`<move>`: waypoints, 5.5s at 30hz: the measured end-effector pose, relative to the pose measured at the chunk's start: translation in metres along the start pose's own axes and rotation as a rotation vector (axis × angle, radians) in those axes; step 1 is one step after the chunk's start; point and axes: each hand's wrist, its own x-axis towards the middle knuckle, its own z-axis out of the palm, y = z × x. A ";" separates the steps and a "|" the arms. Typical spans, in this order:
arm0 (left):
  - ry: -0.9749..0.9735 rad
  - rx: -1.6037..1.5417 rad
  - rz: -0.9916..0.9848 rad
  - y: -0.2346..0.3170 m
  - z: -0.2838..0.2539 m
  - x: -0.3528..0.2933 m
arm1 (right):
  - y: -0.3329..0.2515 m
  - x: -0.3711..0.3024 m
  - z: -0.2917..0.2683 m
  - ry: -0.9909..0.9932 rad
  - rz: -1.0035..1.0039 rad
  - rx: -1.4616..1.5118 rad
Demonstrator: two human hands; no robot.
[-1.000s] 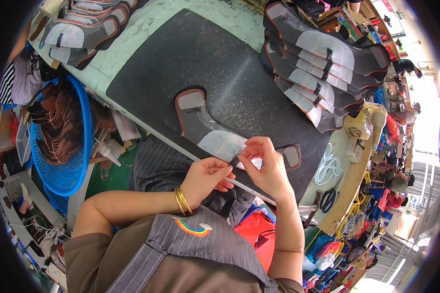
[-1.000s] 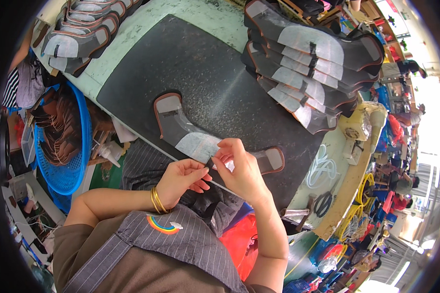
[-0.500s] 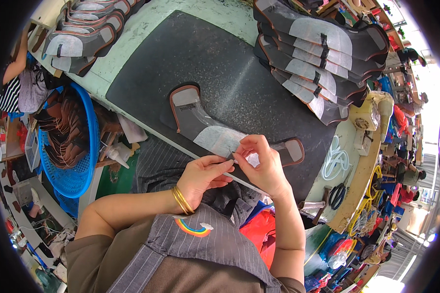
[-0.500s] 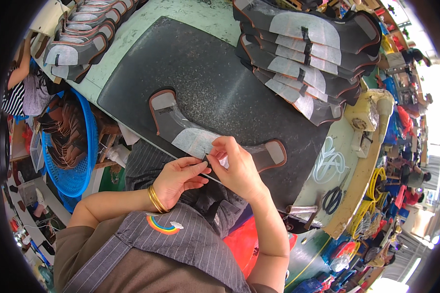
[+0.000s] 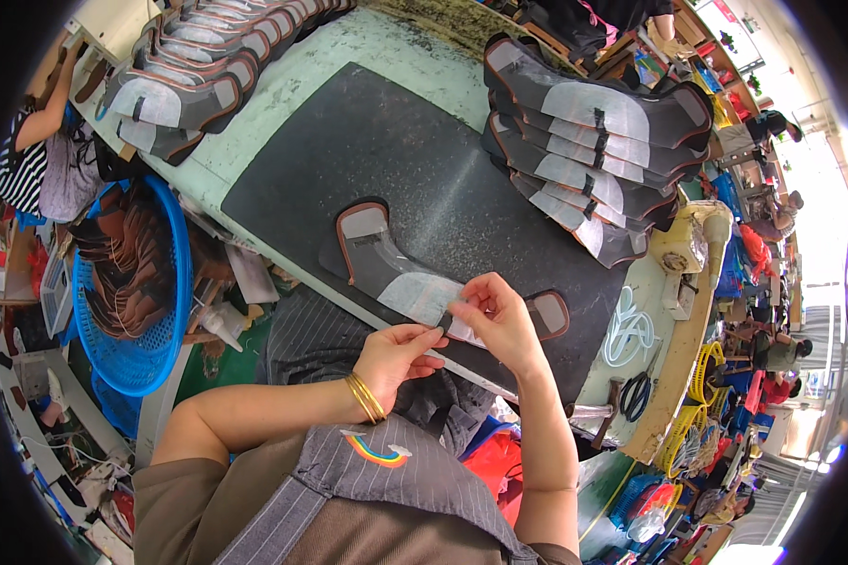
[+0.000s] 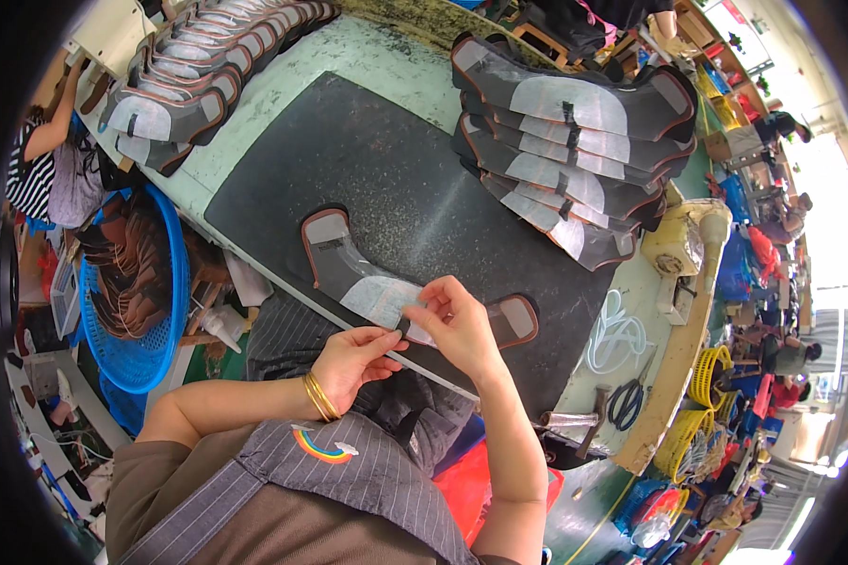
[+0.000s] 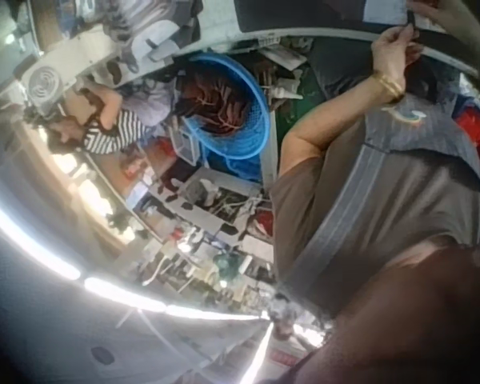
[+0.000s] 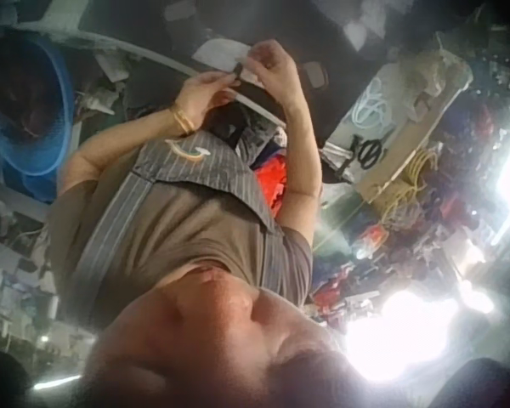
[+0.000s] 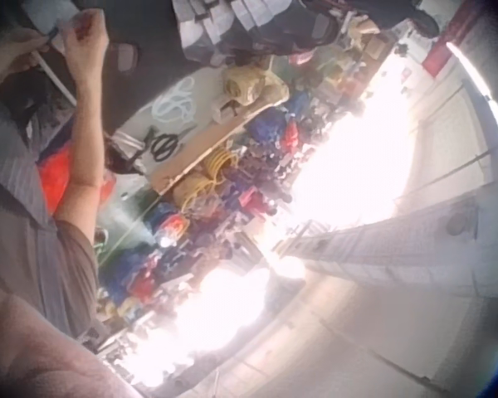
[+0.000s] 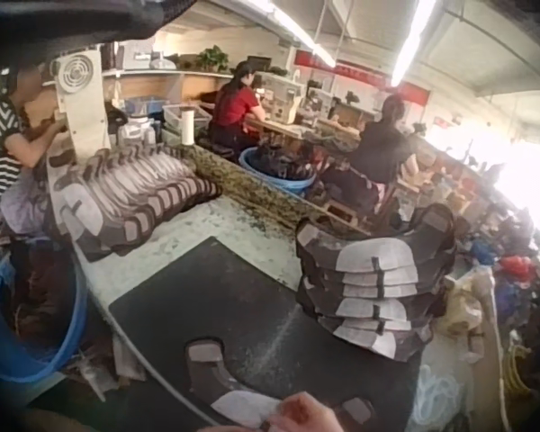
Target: The person applies reinforcement tape to shoe upper components, then folds the edges of the components by hand, using a wooden tool to press the folds.
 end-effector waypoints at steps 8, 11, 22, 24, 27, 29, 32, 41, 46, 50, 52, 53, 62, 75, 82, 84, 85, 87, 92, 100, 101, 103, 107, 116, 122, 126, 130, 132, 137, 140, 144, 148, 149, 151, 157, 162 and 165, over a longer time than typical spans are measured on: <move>0.002 0.171 0.206 0.006 0.002 0.010 | 0.017 0.004 0.014 0.184 -0.041 0.067; -0.153 0.456 0.097 0.023 -0.011 0.005 | 0.005 0.002 0.010 0.195 -0.010 0.138; -0.642 1.946 1.385 0.097 0.021 0.031 | 0.010 -0.088 -0.023 0.345 -0.087 0.341; -0.697 1.988 1.460 0.102 0.029 0.027 | 0.030 -0.121 -0.043 0.692 -0.086 0.129; -0.698 1.898 1.386 0.119 0.039 0.035 | 0.057 -0.138 -0.113 1.017 0.096 -0.366; -0.668 1.848 1.209 0.146 0.048 0.040 | 0.102 -0.130 -0.149 1.060 0.054 -0.633; -0.426 1.841 1.590 0.196 0.074 0.024 | 0.135 -0.120 -0.176 0.802 0.152 -1.205; -0.162 1.593 1.868 0.119 0.046 0.043 | 0.092 -0.096 -0.186 0.960 -0.092 -0.603; -0.209 1.780 1.827 0.065 0.002 0.051 | 0.080 -0.077 -0.184 0.760 -0.090 -0.640; -0.348 1.761 1.753 0.058 -0.008 0.048 | 0.076 -0.068 -0.195 0.803 -0.031 -0.648; -0.389 1.761 1.695 0.061 -0.013 0.048 | 0.070 -0.064 -0.194 0.755 -0.027 -0.679; -0.372 1.731 1.695 0.061 -0.012 0.047 | 0.058 -0.063 -0.197 0.806 0.049 -0.694; -0.032 1.411 1.839 0.072 -0.040 0.005 | 0.022 -0.143 -0.196 0.733 -0.564 0.901; -0.318 1.637 1.811 0.053 -0.022 0.032 | -0.023 -0.099 0.008 0.304 -0.570 1.162; -0.181 1.404 1.892 0.040 -0.018 0.049 | -0.032 -0.084 0.011 0.543 -0.223 1.353; -0.182 1.463 1.872 0.049 -0.015 0.042 | -0.025 -0.084 0.008 0.446 -0.535 0.940; -0.212 1.519 1.809 0.047 -0.023 0.041 | -0.024 -0.087 0.006 0.472 -0.579 0.839; -0.243 1.579 1.748 0.047 -0.031 0.036 | -0.028 -0.101 0.009 0.500 -0.532 0.699; -0.447 1.886 1.335 0.031 -0.008 0.008 | -0.032 -0.069 0.026 0.523 -0.393 0.023; -0.169 2.019 1.440 0.070 -0.076 -0.015 | -0.022 -0.039 0.073 0.429 -0.357 -0.134; -0.184 2.040 1.518 0.072 -0.088 -0.011 | -0.022 -0.036 0.084 0.405 -0.329 -0.144; -0.208 1.963 1.502 0.068 -0.098 -0.007 | -0.020 -0.029 0.105 0.347 -0.291 -0.144; -0.229 1.730 1.486 0.066 -0.109 0.000 | -0.013 -0.024 0.128 0.424 -0.264 -0.006; -0.220 1.487 1.514 0.062 -0.119 0.012 | -0.011 -0.019 0.138 0.476 -0.190 0.006; -0.242 1.697 1.501 0.073 -0.111 0.007 | -0.022 -0.020 0.130 0.443 -0.166 -0.078; -0.221 1.815 1.437 0.076 -0.103 0.002 | -0.031 -0.039 0.092 0.390 -0.239 -0.344; -0.205 1.879 1.416 0.074 -0.096 -0.001 | -0.030 -0.050 0.075 0.439 -0.187 -0.468; -0.186 1.898 1.400 0.072 -0.094 -0.002 | -0.027 -0.047 0.076 0.444 -0.165 -0.452; -0.101 1.874 1.281 0.065 -0.076 -0.009 | -0.020 -0.039 0.075 0.496 -0.121 -0.445; 0.041 2.015 1.424 0.046 -0.057 -0.012 | -0.024 -0.035 0.074 0.490 -0.086 -0.459; -0.327 2.198 1.470 0.068 -0.048 -0.002 | -0.022 -0.036 0.064 0.363 -0.025 -0.490; -0.493 2.201 1.450 0.090 -0.044 0.003 | -0.015 -0.062 0.042 0.494 -0.237 -0.534; -0.495 2.202 1.446 0.088 -0.038 0.000 | -0.010 -0.065 0.034 0.513 -0.228 -0.504; -0.435 2.233 1.297 0.077 -0.025 -0.008 | -0.002 -0.068 0.027 0.547 -0.128 -0.390; -0.290 2.339 1.190 0.047 0.004 -0.014 | 0.009 -0.057 0.028 0.573 -0.061 -0.292; -0.392 2.119 1.193 0.029 0.021 0.001 | 0.009 -0.048 0.019 0.506 -0.040 -0.352; -0.363 2.128 1.206 0.027 0.024 0.002 | 0.019 -0.057 0.006 0.571 -0.061 -0.322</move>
